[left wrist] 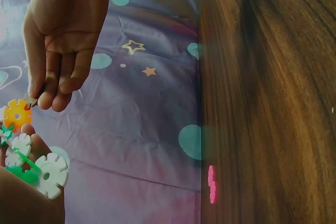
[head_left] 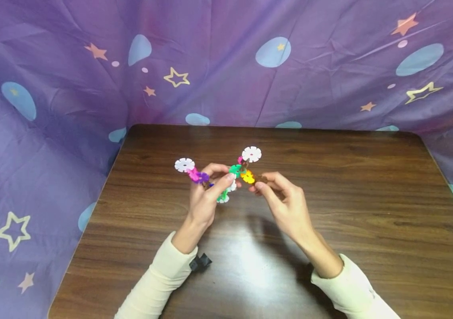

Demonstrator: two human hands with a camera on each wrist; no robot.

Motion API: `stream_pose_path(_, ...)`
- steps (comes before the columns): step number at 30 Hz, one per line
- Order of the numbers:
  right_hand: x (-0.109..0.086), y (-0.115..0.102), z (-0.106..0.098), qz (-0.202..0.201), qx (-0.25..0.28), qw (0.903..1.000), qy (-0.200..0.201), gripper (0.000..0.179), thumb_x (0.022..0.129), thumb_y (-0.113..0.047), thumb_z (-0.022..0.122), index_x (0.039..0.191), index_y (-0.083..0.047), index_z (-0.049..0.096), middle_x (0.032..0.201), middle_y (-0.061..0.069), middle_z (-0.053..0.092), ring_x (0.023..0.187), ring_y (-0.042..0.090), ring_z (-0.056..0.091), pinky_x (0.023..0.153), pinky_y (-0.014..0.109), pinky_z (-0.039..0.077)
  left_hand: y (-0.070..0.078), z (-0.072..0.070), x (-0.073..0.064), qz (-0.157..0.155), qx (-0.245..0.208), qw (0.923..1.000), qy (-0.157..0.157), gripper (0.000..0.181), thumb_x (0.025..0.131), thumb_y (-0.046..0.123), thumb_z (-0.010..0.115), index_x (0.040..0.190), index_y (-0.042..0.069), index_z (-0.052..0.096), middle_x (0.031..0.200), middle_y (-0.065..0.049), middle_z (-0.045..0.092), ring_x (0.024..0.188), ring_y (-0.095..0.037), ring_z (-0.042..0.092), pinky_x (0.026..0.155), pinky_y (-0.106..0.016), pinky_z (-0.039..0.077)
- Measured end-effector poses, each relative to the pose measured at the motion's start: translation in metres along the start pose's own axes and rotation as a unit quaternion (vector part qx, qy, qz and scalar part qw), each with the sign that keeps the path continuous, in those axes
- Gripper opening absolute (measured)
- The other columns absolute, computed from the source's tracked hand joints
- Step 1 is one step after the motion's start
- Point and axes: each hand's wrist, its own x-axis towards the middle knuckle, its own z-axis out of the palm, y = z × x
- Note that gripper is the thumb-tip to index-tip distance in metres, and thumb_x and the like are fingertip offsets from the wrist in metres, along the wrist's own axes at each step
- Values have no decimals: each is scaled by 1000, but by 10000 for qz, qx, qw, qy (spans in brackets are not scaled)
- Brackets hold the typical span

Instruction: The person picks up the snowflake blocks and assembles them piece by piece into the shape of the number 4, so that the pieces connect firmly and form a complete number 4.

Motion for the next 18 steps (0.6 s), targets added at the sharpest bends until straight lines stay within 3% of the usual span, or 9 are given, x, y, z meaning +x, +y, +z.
stream_pose_path(8,2,0,-1,-246,-95,9996,62,8,98,0,66,103,-1,72,88,12,79,82,20,74,79,22,62,0,-3,0,-41,292,9996,-30,18,88,-3,65,96,13,70,81,0,76,70,-12,74,59,-19,57)
stream_pose_path(13,3,2,-1,-328,-177,9993,85,8,97,1,66,101,-2,73,86,11,79,80,20,74,78,19,61,1,-4,1,44,506,9987,-23,11,86,-2,67,97,0,69,87,1,77,69,-14,75,58,-20,59)
stream_pose_path(18,4,3,3,-256,227,9992,212,9,97,4,66,101,0,73,85,16,78,78,13,73,76,21,61,4,-4,3,111,596,9981,-107,20,86,-2,68,101,-15,64,85,3,77,69,-14,75,57,-20,58)
